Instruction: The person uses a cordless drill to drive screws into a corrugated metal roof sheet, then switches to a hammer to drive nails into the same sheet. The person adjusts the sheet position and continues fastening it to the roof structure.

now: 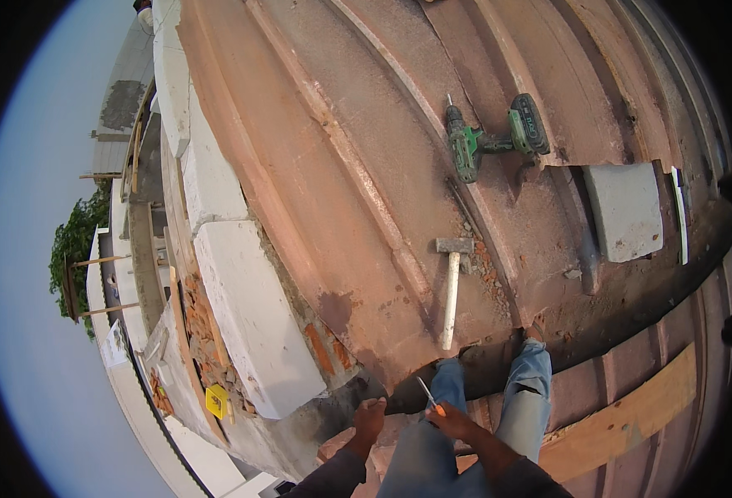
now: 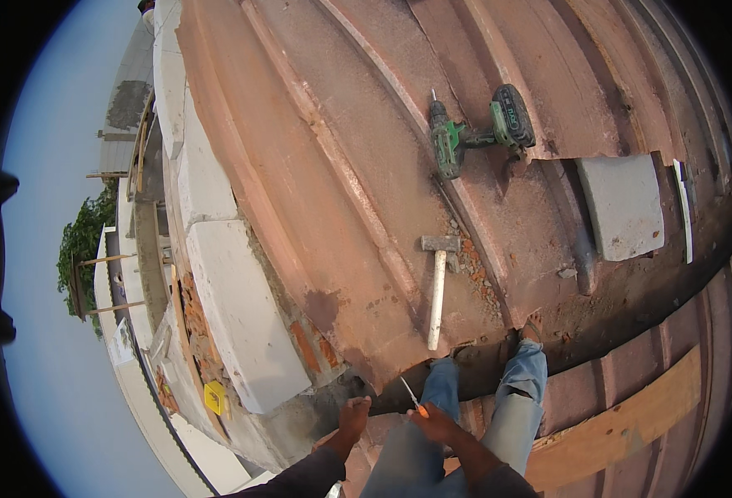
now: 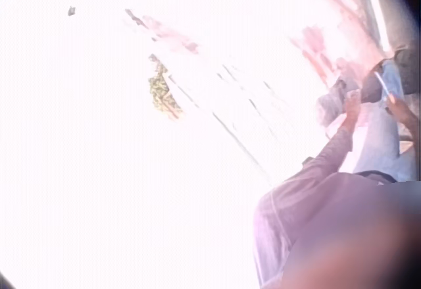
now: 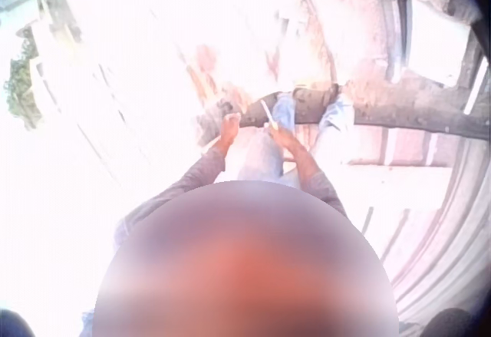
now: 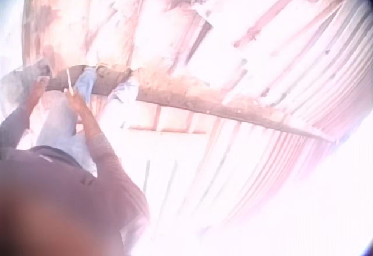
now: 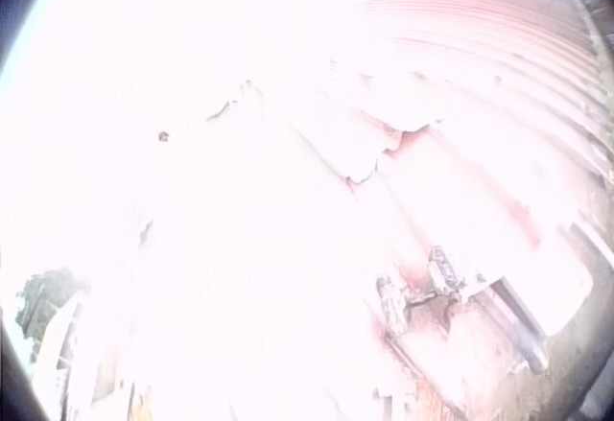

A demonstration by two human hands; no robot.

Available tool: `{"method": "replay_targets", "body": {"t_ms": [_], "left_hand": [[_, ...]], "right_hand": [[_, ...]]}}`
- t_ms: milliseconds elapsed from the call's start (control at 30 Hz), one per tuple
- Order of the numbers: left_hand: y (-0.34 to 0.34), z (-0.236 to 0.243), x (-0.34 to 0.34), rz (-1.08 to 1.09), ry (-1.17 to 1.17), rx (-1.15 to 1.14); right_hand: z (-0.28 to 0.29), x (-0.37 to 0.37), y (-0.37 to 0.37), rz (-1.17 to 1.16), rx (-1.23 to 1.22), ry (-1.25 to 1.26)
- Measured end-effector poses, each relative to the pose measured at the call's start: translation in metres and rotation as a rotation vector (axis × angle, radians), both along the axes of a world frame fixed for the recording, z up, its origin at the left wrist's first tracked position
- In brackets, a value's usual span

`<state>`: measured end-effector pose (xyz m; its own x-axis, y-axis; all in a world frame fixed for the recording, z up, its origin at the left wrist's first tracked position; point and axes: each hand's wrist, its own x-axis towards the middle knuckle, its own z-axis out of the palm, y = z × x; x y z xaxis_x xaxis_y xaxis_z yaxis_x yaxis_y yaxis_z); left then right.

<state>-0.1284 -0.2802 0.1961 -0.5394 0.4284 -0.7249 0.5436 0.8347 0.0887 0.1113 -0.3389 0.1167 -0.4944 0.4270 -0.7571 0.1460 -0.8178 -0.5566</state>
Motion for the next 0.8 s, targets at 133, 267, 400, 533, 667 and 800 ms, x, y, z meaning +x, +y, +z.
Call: {"method": "replay_targets", "body": {"t_ms": [133,267,400,533,667,800], "left_hand": [[0.026,-0.027,-0.002,0.112,-0.005,0.092],[0.038,-0.056,-0.004,0.076,0.15,-0.025],[0.029,-0.086,-0.023,-0.066,0.237,-0.025],[0.022,-0.109,-0.036,-0.048,0.264,0.123],[0.024,-0.097,-0.023,-0.231,0.332,0.087],[0.035,-0.089,-0.004,-0.256,0.404,0.057]], "right_hand": [[-0.038,-0.013,-0.001,0.2,-0.1,0.082],[-0.05,-0.013,-0.004,0.332,-0.091,-0.036],[-0.059,-0.017,-0.007,0.362,-0.077,-0.139],[-0.063,-0.023,0.002,0.361,-0.096,-0.08],[-0.067,-0.024,0.006,0.34,-0.183,0.024],[-0.069,-0.03,0.002,0.317,-0.133,-0.003]]}}
